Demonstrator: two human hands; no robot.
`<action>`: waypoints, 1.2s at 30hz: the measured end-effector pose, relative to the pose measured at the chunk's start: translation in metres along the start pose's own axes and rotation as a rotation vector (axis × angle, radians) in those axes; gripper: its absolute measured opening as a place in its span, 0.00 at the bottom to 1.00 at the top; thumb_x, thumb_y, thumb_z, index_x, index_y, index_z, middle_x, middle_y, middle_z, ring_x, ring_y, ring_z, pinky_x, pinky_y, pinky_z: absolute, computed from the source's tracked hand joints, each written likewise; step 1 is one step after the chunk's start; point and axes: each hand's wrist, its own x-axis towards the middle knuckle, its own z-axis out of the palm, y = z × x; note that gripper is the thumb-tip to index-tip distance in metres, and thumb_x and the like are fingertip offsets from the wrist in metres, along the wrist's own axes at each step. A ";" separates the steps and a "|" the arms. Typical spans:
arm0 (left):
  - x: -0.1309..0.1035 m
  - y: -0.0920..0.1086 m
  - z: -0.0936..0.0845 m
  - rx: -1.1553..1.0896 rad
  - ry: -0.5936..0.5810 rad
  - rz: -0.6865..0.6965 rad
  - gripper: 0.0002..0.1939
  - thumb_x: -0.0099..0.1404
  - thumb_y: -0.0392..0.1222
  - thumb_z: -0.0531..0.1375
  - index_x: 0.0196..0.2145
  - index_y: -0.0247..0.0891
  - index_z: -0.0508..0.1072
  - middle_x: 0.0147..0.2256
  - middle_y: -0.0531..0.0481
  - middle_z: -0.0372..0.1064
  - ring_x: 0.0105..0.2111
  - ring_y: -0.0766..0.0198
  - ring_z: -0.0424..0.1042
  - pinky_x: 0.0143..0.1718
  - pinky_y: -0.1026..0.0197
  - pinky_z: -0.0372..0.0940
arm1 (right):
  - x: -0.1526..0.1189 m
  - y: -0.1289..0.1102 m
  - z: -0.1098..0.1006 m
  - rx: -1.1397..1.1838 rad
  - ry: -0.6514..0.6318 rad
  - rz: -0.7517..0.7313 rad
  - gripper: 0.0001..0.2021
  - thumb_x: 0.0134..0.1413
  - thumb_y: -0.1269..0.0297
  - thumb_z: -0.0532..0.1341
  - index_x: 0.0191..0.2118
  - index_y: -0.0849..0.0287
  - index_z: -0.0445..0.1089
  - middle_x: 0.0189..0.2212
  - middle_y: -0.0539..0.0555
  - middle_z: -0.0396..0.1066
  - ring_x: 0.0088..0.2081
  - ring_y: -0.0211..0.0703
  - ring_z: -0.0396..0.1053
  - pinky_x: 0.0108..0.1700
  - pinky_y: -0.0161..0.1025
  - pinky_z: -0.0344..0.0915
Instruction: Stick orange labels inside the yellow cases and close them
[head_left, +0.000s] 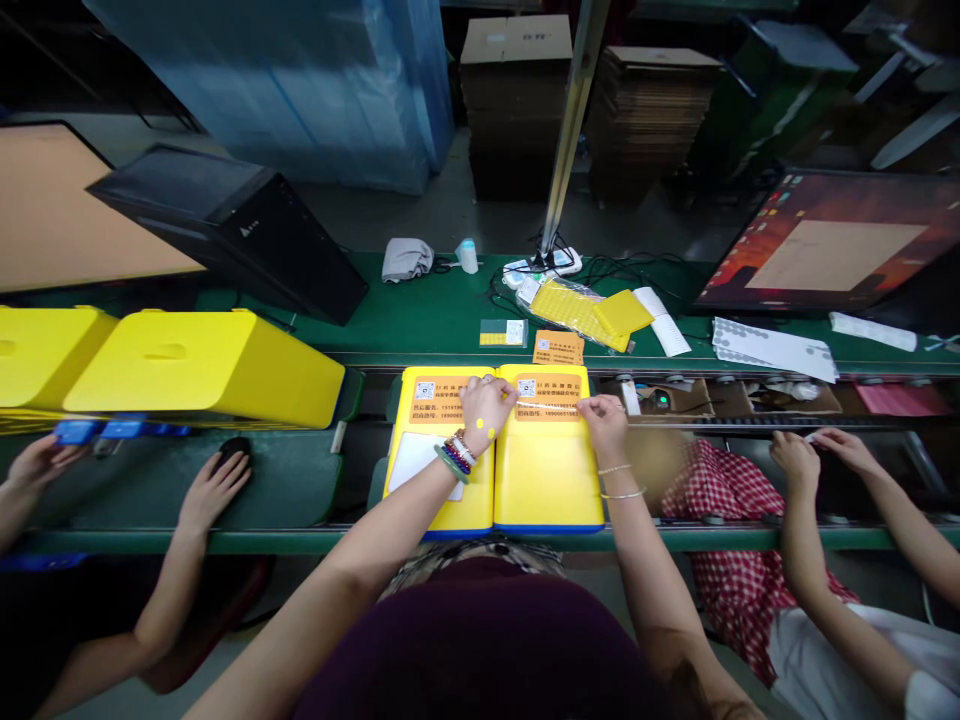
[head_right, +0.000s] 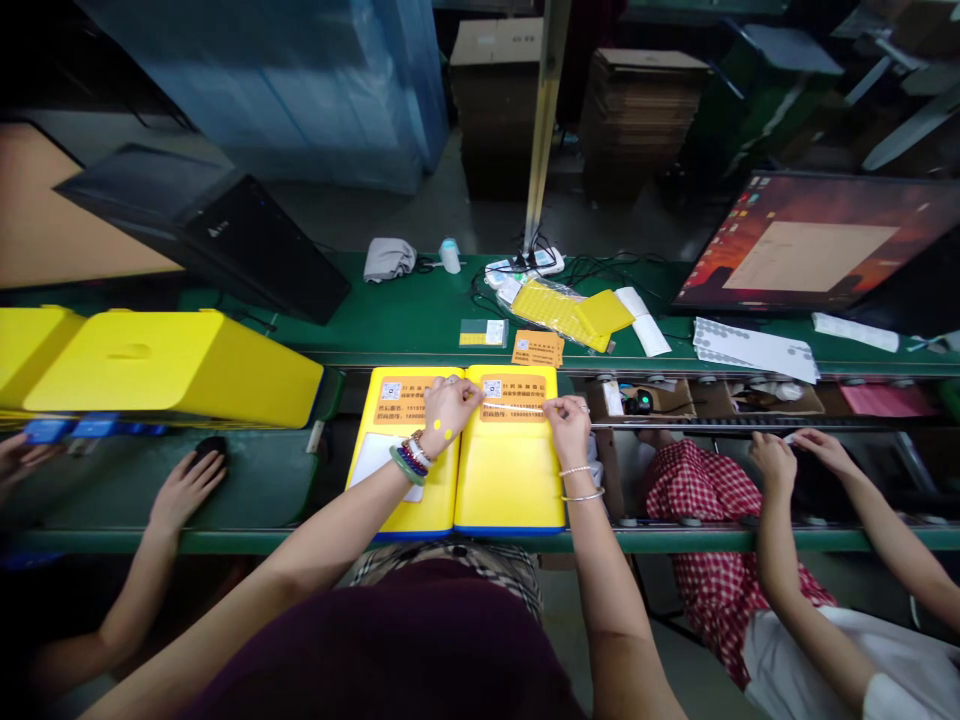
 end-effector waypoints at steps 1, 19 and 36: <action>0.000 0.000 0.000 0.002 -0.003 -0.001 0.11 0.64 0.47 0.60 0.28 0.41 0.76 0.31 0.49 0.72 0.40 0.54 0.65 0.40 0.54 0.55 | 0.000 0.000 0.000 -0.008 0.002 -0.008 0.13 0.47 0.54 0.63 0.27 0.61 0.75 0.33 0.52 0.64 0.31 0.38 0.60 0.39 0.40 0.62; -0.002 -0.026 -0.047 0.230 0.173 0.201 0.14 0.68 0.44 0.53 0.47 0.38 0.71 0.47 0.41 0.70 0.48 0.48 0.66 0.48 0.48 0.62 | -0.032 -0.045 0.037 -0.761 -0.387 -0.649 0.29 0.66 0.52 0.48 0.65 0.66 0.55 0.67 0.66 0.50 0.69 0.57 0.41 0.67 0.58 0.42; -0.145 -0.164 -0.044 -0.159 -0.023 -0.422 0.37 0.68 0.61 0.48 0.65 0.34 0.53 0.58 0.35 0.65 0.56 0.43 0.67 0.53 0.46 0.65 | -0.014 -0.017 -0.019 -0.814 -0.056 -0.258 0.29 0.67 0.52 0.43 0.62 0.69 0.61 0.61 0.71 0.59 0.65 0.59 0.52 0.62 0.60 0.53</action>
